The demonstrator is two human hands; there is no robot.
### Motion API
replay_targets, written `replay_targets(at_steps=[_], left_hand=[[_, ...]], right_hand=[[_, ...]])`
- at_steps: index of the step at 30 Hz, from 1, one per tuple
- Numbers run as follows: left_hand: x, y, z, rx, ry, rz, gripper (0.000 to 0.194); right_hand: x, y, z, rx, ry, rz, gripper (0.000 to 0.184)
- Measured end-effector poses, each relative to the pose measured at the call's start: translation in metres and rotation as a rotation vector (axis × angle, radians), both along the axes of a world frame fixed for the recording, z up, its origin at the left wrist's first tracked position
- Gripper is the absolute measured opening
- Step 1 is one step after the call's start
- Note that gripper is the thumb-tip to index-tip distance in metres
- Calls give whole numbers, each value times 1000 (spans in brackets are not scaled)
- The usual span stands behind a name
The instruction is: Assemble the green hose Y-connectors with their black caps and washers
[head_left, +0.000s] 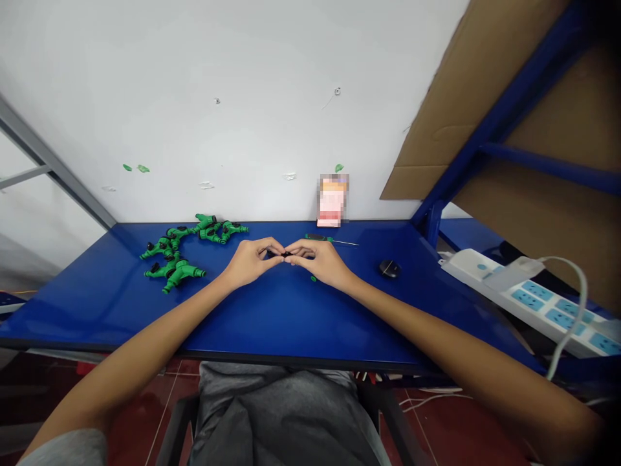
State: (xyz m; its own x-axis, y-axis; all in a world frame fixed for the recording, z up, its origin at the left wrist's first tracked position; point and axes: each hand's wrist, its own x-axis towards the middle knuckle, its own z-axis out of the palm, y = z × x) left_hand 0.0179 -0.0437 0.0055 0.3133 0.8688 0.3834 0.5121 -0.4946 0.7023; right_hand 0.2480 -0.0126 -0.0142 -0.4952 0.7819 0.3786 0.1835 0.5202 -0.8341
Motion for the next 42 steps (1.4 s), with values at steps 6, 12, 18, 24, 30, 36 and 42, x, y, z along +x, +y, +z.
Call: replay_targets(at_steps=[6, 12, 18, 24, 30, 36, 42], left_hand=[[-4, -1, 11, -79, 44, -12, 29], [-6, 4, 2, 86, 256, -68, 41], [-2, 1, 0, 17, 382, -65, 39], [1, -3, 1, -66, 346, -105, 42], [0, -2, 0, -49, 326, -96, 42], [-1, -1, 3, -21, 393, -95, 41], [-3, 1, -1, 21, 418, -95, 38]], right_hand=[[3, 6, -3, 67, 9, -65, 30], [6, 7, -2, 225, -57, -55, 18], [6, 10, -7, 307, -88, -106, 13], [6, 12, -9, 330, -107, -93, 14], [7, 10, -6, 341, -127, -89, 11], [6, 8, -6, 349, -117, -84, 11], [3, 5, -3, 319, -107, -82, 10]])
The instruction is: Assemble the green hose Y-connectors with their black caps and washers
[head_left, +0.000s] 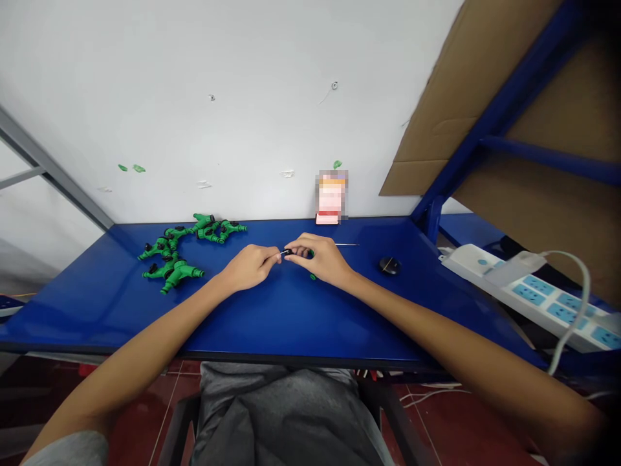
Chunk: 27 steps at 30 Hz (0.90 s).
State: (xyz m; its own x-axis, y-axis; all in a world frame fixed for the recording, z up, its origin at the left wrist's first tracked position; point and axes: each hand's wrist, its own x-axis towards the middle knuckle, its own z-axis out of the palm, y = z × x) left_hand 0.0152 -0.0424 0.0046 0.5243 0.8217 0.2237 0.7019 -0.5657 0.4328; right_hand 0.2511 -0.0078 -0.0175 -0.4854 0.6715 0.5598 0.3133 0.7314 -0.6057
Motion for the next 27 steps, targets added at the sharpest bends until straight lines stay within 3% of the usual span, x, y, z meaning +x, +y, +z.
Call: replay_targets(at_steps=[9, 14, 27], left_hand=[[-4, 1, 4, 58, 5, -55, 36], [-3, 0, 4, 91, -92, 12, 37], [0, -2, 1, 47, 0, 2, 36]], right_hand=[[-1, -3, 1, -67, 1, -12, 11], [-1, -2, 0, -89, 4, -13, 13], [-1, -1, -1, -96, -3, -6, 12]])
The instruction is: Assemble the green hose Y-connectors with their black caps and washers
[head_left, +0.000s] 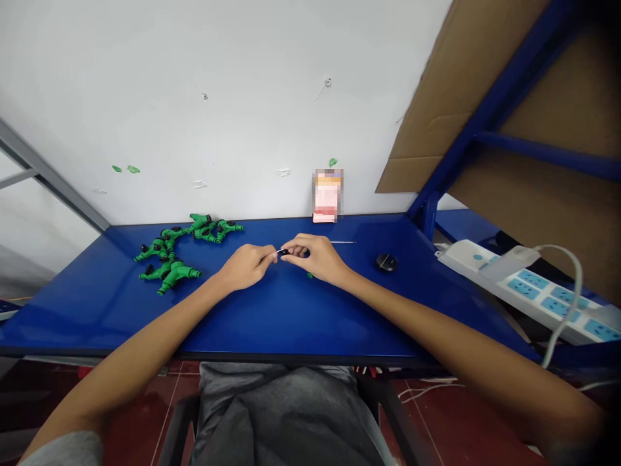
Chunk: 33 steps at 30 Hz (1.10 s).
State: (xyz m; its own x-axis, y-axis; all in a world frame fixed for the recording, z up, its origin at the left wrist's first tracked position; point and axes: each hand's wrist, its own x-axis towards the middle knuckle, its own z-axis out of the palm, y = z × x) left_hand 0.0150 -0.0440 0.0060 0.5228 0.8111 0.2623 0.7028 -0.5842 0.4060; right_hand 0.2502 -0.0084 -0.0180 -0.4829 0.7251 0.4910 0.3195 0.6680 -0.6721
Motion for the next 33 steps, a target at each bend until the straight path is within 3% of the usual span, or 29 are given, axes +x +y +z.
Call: replay_targets(at_steps=[22, 33], left_hand=[[5, -7, -2, 55, -37, 47, 36], [6, -7, -7, 29, 37, 38, 36]], right_hand=[[2, -1, 3, 18, 3, 15, 13], [1, 1, 0, 16, 3, 20, 12]])
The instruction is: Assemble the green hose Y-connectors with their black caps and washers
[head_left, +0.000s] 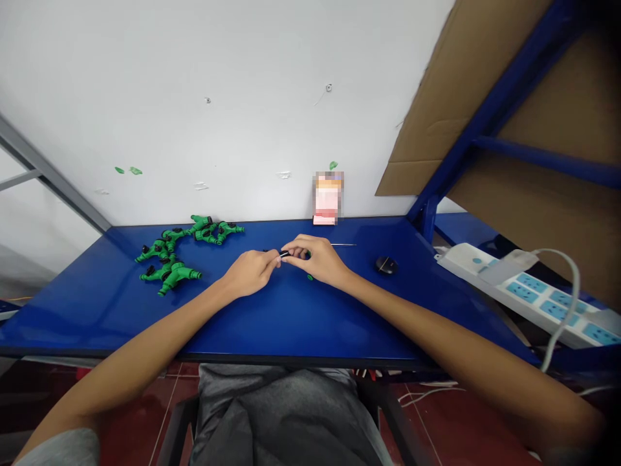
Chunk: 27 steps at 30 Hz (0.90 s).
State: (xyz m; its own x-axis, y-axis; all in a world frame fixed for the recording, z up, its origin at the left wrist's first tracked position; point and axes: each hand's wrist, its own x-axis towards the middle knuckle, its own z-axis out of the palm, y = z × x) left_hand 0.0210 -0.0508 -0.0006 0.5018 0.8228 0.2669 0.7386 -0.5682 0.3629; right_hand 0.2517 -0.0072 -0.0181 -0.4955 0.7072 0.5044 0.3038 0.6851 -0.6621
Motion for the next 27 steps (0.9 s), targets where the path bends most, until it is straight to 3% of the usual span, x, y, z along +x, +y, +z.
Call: replay_targets(at_steps=[27], left_hand=[[1, 0, 2, -88, 11, 24, 39]], right_hand=[[1, 0, 0, 21, 12, 28, 11]])
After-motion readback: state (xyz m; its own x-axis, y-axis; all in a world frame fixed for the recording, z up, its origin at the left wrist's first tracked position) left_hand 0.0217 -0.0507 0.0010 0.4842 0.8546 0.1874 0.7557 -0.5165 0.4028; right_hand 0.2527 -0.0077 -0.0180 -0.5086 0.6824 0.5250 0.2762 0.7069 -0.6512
